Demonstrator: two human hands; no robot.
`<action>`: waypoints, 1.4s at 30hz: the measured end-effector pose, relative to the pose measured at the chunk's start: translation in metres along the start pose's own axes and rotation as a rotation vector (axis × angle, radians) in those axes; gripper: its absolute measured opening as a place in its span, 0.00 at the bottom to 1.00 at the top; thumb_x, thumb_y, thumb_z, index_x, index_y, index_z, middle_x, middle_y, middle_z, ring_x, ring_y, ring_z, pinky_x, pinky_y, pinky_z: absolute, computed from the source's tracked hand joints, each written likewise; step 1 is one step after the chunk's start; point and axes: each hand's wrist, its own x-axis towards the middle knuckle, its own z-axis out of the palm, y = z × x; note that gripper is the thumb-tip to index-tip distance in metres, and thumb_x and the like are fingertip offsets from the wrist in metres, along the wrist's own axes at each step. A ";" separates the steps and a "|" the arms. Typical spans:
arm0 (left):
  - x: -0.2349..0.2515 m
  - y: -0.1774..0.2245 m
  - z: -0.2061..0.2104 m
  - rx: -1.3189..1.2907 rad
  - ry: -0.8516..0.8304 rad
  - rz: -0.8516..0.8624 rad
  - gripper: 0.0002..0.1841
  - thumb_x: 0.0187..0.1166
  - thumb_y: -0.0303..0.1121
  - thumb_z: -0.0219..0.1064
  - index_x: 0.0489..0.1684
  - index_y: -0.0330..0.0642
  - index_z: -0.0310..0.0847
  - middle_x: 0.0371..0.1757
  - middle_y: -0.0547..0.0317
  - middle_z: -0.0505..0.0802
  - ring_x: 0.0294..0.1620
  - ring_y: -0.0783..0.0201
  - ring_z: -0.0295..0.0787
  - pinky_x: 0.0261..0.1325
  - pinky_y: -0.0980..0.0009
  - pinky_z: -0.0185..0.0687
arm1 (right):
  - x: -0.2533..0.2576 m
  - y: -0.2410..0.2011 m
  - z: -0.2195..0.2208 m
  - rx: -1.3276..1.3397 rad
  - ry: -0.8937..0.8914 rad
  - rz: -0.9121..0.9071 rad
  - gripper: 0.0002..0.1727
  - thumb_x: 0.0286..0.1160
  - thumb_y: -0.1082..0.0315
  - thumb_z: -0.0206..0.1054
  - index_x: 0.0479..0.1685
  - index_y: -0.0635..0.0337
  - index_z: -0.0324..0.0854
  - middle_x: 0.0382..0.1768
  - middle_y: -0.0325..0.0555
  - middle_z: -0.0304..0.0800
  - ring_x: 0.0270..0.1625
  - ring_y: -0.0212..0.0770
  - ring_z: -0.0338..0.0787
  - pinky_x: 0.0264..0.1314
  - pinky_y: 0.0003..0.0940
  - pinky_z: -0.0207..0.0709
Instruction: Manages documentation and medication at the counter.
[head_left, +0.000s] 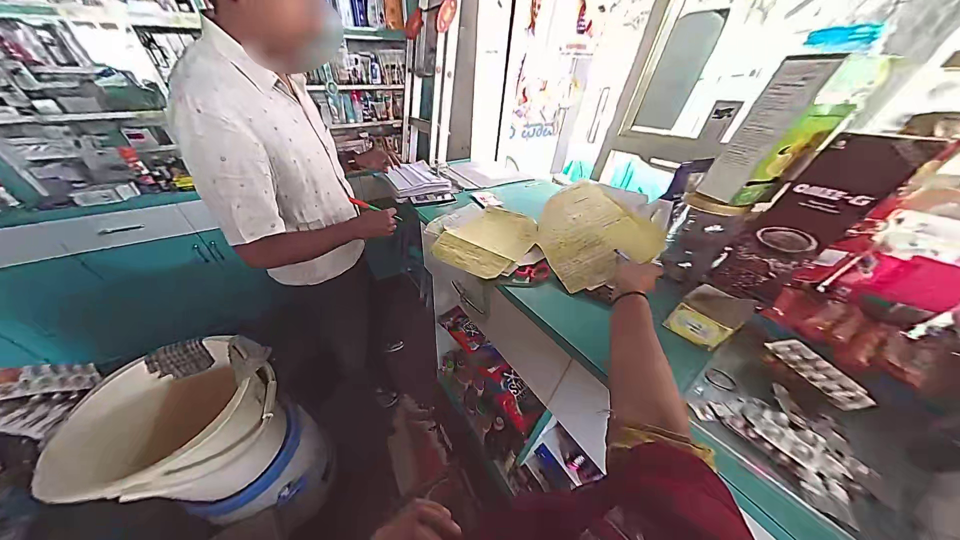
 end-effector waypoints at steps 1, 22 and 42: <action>0.015 -0.011 -0.021 0.008 -0.021 0.015 0.12 0.90 0.38 0.58 0.52 0.46 0.87 0.65 0.63 0.90 0.76 0.69 0.79 0.81 0.67 0.73 | 0.010 0.000 0.008 0.021 0.039 0.021 0.49 0.75 0.54 0.72 0.89 0.72 0.51 0.82 0.77 0.65 0.84 0.70 0.67 0.82 0.60 0.65; 0.422 -0.123 -0.241 -0.138 0.336 -0.101 0.29 0.93 0.41 0.40 0.76 0.17 0.57 0.65 0.56 0.86 0.64 0.75 0.84 0.70 0.72 0.81 | -0.152 -0.046 0.163 -0.322 -0.067 -1.454 0.11 0.80 0.71 0.62 0.49 0.53 0.90 0.49 0.46 0.97 0.54 0.44 0.95 0.56 0.35 0.85; 0.494 -0.164 -0.300 0.364 -0.056 -0.232 0.25 0.78 0.25 0.63 0.77 0.32 0.77 0.71 0.39 0.87 0.71 0.51 0.86 0.74 0.56 0.78 | -0.158 -0.045 0.214 -0.947 -0.380 -1.142 0.20 0.79 0.69 0.64 0.69 0.48 0.85 0.68 0.47 0.91 0.68 0.50 0.90 0.65 0.46 0.79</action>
